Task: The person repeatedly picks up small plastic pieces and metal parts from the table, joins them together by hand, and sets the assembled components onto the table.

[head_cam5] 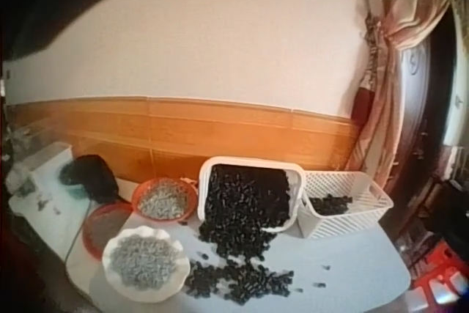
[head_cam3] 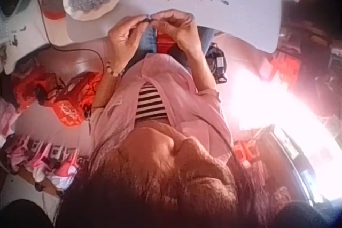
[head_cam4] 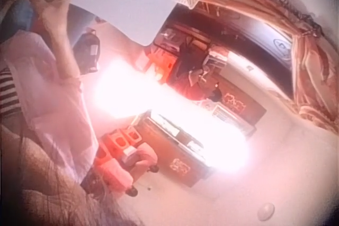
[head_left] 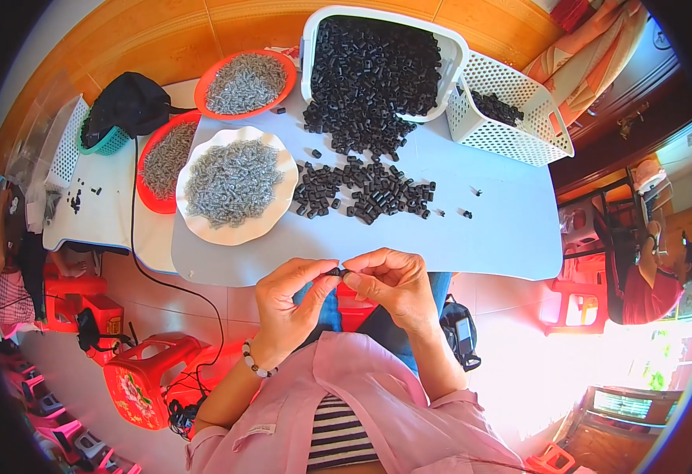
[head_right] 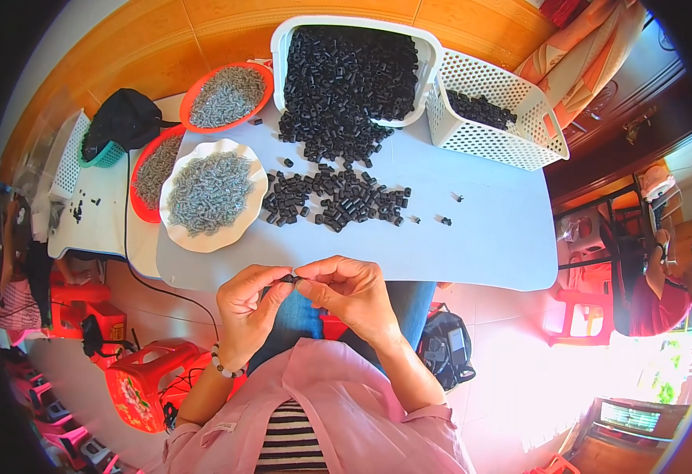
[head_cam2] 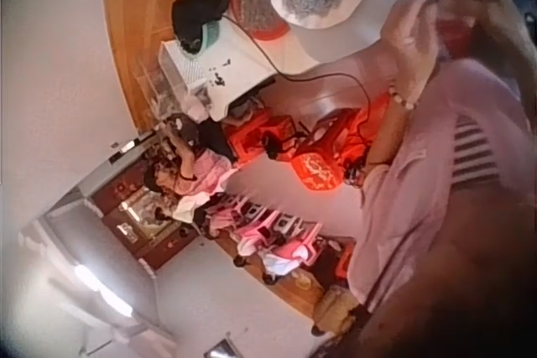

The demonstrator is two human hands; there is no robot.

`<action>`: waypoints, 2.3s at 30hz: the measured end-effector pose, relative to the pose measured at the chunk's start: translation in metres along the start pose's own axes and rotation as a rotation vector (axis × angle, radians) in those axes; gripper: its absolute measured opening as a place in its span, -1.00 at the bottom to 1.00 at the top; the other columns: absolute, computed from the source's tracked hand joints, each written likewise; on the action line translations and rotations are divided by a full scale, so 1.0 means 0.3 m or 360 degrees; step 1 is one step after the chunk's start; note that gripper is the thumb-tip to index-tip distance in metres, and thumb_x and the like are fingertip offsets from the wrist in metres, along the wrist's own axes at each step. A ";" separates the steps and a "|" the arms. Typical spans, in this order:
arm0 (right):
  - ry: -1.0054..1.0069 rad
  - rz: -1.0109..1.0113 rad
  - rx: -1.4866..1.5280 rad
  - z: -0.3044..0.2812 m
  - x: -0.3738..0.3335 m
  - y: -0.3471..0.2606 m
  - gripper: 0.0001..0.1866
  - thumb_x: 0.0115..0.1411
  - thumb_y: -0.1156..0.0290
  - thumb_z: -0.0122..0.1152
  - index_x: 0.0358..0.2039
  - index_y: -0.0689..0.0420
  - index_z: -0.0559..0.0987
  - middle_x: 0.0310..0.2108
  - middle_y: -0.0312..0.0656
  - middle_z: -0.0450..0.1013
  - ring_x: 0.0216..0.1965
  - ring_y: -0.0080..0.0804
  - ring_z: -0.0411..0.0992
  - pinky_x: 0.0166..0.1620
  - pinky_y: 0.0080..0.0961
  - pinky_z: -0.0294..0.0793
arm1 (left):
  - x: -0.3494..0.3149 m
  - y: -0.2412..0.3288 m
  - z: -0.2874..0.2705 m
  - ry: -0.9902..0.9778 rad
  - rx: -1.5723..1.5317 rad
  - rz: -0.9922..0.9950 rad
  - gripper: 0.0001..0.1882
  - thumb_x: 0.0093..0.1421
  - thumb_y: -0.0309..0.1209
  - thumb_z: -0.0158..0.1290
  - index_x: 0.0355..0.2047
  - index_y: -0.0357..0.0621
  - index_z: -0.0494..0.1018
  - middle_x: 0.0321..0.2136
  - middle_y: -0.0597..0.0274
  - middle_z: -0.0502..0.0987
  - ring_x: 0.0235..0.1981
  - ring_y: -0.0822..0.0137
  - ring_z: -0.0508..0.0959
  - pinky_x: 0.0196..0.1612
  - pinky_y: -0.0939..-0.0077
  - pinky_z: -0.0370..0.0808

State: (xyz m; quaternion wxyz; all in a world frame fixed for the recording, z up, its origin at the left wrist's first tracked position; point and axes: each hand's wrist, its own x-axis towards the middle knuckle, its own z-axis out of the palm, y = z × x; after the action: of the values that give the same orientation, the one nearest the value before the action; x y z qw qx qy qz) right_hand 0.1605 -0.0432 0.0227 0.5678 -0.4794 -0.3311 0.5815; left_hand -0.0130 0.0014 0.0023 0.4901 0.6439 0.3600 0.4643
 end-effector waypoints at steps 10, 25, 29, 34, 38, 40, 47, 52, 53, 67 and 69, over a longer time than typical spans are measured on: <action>-0.0063 0.0029 0.0151 -0.046 -0.030 0.019 -0.82 0.17 0.67 0.27 -0.18 0.32 0.63 -0.33 -0.09 0.61 -0.35 -0.45 0.60 -0.21 -0.52 0.66 | -0.008 0.022 0.011 -0.0079 0.0046 0.0028 -0.80 0.13 -0.58 0.23 -0.19 -0.23 0.63 -0.35 0.13 0.65 -0.35 0.35 0.62 -0.27 0.55 0.52; -0.0079 0.0068 0.0144 -0.077 -0.057 0.016 -0.82 0.19 0.62 0.29 -0.17 0.29 0.65 -0.33 -0.18 0.61 -0.37 -0.59 0.53 -0.29 -0.64 0.57 | -0.011 0.037 0.034 -0.0244 0.0252 0.0202 -0.73 0.11 -0.64 0.23 -0.15 -0.24 0.62 -0.33 0.17 0.63 -0.36 0.35 0.59 -0.31 0.56 0.50; -0.0085 0.0059 0.0203 -0.081 -0.063 0.018 -0.82 0.19 0.62 0.28 -0.17 0.30 0.65 -0.34 -0.18 0.61 -0.37 -0.58 0.53 -0.28 -0.64 0.57 | -0.016 0.039 0.037 -0.0269 0.0258 0.0201 -0.74 0.14 -0.62 0.22 -0.14 -0.25 0.61 -0.33 0.15 0.62 -0.37 0.39 0.57 -0.33 0.58 0.50; -0.0089 0.0075 0.0155 -0.089 -0.066 0.030 -0.84 0.19 0.61 0.28 -0.19 0.31 0.63 -0.34 -0.18 0.60 -0.35 -0.58 0.54 -0.23 -0.65 0.56 | -0.020 0.035 0.038 -0.0286 0.0250 0.0218 -0.71 0.14 -0.65 0.20 -0.10 -0.20 0.61 -0.32 0.17 0.62 -0.38 0.38 0.57 -0.33 0.58 0.51; -0.0021 0.0126 0.0179 -0.073 -0.072 0.021 -0.89 0.18 0.64 0.27 -0.25 0.30 0.63 -0.37 -0.22 0.59 -0.36 -0.62 0.51 -0.25 -0.68 0.53 | -0.018 0.045 0.040 -0.0299 0.0337 0.0280 -0.74 0.13 -0.64 0.20 -0.14 -0.22 0.62 -0.36 0.16 0.62 -0.40 0.38 0.57 -0.36 0.60 0.52; 0.0006 0.0109 0.0223 -0.070 -0.075 0.024 -0.92 0.18 0.66 0.27 -0.29 0.30 0.63 -0.37 -0.23 0.58 -0.37 -0.64 0.50 -0.27 -0.69 0.51 | -0.019 0.047 0.041 -0.0280 0.0355 0.0287 -0.78 0.13 -0.62 0.22 -0.18 -0.24 0.63 -0.38 0.15 0.62 -0.42 0.39 0.57 -0.36 0.62 0.50; -0.0036 0.0118 -0.0103 -0.070 -0.093 0.021 -0.97 0.16 0.68 0.27 -0.38 0.31 0.60 -0.39 -0.26 0.57 -0.34 -0.65 0.50 -0.26 -0.70 0.51 | -0.026 0.039 0.035 -0.0292 0.0532 0.0438 -0.74 0.04 -0.74 0.20 -0.24 -0.26 0.62 -0.42 0.15 0.62 -0.45 0.33 0.59 -0.40 0.57 0.54; -0.0002 0.0059 -0.0340 -0.049 -0.107 0.003 -0.96 0.15 0.69 0.28 -0.37 0.32 0.61 -0.36 -0.22 0.56 -0.30 -0.61 0.53 -0.22 -0.68 0.54 | -0.040 0.038 0.037 -0.0270 0.0663 0.0497 -0.71 0.01 -0.78 0.18 -0.24 -0.27 0.62 -0.43 0.13 0.61 -0.46 0.29 0.59 -0.40 0.56 0.56; -0.0004 0.0062 -0.0327 -0.048 -0.108 0.004 -0.97 0.15 0.69 0.28 -0.38 0.32 0.61 -0.35 -0.21 0.57 -0.31 -0.60 0.53 -0.23 -0.68 0.54 | -0.042 0.039 0.036 -0.0268 0.0649 0.0514 -0.71 0.02 -0.78 0.17 -0.24 -0.27 0.61 -0.42 0.13 0.61 -0.45 0.29 0.60 -0.40 0.55 0.56; -0.0135 0.0193 0.0152 -0.068 -0.119 0.017 -0.91 0.15 0.69 0.29 -0.31 0.33 0.64 -0.37 -0.14 0.60 -0.40 -0.51 0.56 -0.28 -0.62 0.58 | -0.055 0.103 0.008 -0.0370 0.0572 0.0422 -0.61 0.05 -0.81 0.12 -0.13 -0.23 0.60 -0.36 0.16 0.61 -0.39 0.32 0.62 -0.35 0.56 0.64; -0.0069 0.0092 0.0192 -0.065 -0.127 0.037 -0.91 0.15 0.69 0.28 -0.30 0.31 0.63 -0.34 -0.15 0.59 -0.37 -0.52 0.56 -0.26 -0.61 0.59 | -0.060 0.098 0.009 -0.0385 0.0585 0.0391 -0.63 0.05 -0.80 0.13 -0.13 -0.24 0.60 -0.35 0.14 0.61 -0.38 0.31 0.62 -0.33 0.57 0.65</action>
State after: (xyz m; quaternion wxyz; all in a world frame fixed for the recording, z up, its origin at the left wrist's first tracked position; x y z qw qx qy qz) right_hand 0.1708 -0.0849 0.0132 0.5713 -0.4410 -0.2935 0.6269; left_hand -0.0158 -0.0237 0.0260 0.3444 0.8120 0.2961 0.3667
